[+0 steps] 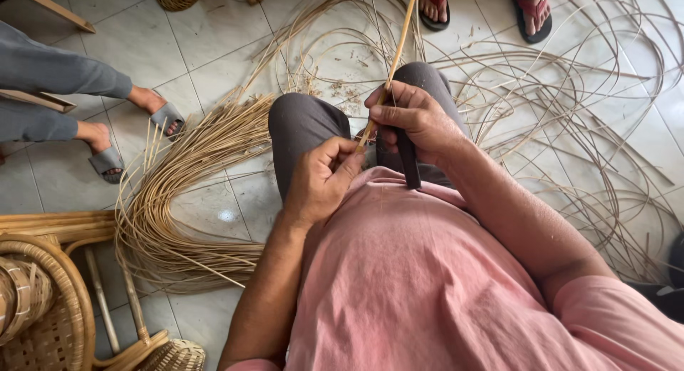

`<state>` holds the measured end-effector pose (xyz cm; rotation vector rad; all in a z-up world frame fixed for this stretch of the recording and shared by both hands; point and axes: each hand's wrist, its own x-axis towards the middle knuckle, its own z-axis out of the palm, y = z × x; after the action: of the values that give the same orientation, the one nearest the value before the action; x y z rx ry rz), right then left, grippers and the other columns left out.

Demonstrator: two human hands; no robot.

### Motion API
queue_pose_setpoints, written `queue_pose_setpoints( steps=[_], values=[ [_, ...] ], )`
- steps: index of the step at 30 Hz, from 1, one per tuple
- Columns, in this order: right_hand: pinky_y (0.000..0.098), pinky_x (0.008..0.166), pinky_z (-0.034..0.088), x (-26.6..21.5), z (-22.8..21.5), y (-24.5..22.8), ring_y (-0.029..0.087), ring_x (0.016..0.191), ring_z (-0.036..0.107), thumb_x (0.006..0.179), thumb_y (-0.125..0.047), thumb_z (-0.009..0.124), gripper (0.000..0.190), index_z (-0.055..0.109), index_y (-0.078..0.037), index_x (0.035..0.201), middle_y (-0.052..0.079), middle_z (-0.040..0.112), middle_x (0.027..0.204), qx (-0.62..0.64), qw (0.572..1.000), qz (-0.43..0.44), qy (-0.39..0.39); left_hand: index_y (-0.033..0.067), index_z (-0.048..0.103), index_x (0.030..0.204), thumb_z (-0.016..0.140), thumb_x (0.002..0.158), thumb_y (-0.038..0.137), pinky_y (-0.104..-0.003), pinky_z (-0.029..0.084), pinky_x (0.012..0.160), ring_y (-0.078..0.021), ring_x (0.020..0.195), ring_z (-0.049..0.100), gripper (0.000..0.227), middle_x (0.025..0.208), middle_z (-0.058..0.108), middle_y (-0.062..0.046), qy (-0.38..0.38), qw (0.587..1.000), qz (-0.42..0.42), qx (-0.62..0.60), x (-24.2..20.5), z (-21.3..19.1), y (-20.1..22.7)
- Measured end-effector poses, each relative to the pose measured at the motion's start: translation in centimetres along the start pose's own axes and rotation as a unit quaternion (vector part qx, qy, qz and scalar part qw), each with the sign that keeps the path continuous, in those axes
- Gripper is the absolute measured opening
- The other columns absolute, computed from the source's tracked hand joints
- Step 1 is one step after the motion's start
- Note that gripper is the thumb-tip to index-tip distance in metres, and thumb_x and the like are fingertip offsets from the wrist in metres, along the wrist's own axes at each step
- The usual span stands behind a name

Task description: The person strips a rattan vine using a knife. The person holds the long vine and repeatedly pulls the knife along its length while seated, with other vines scattered on the floor.

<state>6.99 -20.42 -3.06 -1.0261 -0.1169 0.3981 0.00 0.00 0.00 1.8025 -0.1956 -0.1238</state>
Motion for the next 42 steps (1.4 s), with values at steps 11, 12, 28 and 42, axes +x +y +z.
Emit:
queue_pose_setpoints(
  steps=[11,12,28,42],
  values=[
    [0.025,0.035,0.049,-1.5,1.3,-0.4,0.014,0.04,0.056,0.087,-0.001,0.08,0.013,0.07,0.006,0.087,0.018,0.067,0.061,-0.147,0.988,0.004,-0.051,0.008,0.077,0.094,0.076,0.096,0.02,-0.027,0.051,0.048,-0.0105,0.054,0.06,0.012,0.061,0.066,-0.007,0.06,0.998,0.029,0.014,-0.3,0.8,-0.7],
    [0.0256,0.035,0.051,-1.6,1.3,-0.7,0.015,0.041,0.059,0.085,-0.002,0.081,0.013,0.071,0.005,0.084,0.019,0.067,0.061,-0.17,0.984,0.014,-0.052,0.0058,0.077,0.093,0.075,0.096,0.018,-0.029,0.05,0.049,-0.0116,0.054,0.059,0.012,0.06,0.065,-0.008,0.059,0.998,0.031,0.014,-0.6,0.7,-0.3],
    [0.0284,0.042,0.039,2.2,-10.0,-7.4,0.011,0.048,0.047,0.087,-0.016,0.072,0.016,0.06,-0.01,0.093,0.001,0.057,0.065,-0.054,0.945,0.0,0.322,0.0105,0.068,0.089,0.067,0.1,0.017,-0.026,0.03,0.043,-0.0058,0.051,0.04,0.013,0.06,0.05,0.006,0.034,0.996,-0.021,0.08,-9.0,-4.9,-0.5],
    [0.0223,0.041,0.051,-3.1,4.4,-2.1,0.014,0.052,0.06,0.096,-0.001,0.061,0.041,0.055,0.004,0.136,0.01,0.061,0.071,0.032,0.947,0.189,-0.259,0.0061,0.075,0.092,0.073,0.096,0.016,-0.041,0.057,0.057,-0.0329,0.066,0.072,0.011,0.071,0.07,-0.014,0.104,0.969,0.143,0.17,-4.6,-1.8,-0.6]
  ],
)
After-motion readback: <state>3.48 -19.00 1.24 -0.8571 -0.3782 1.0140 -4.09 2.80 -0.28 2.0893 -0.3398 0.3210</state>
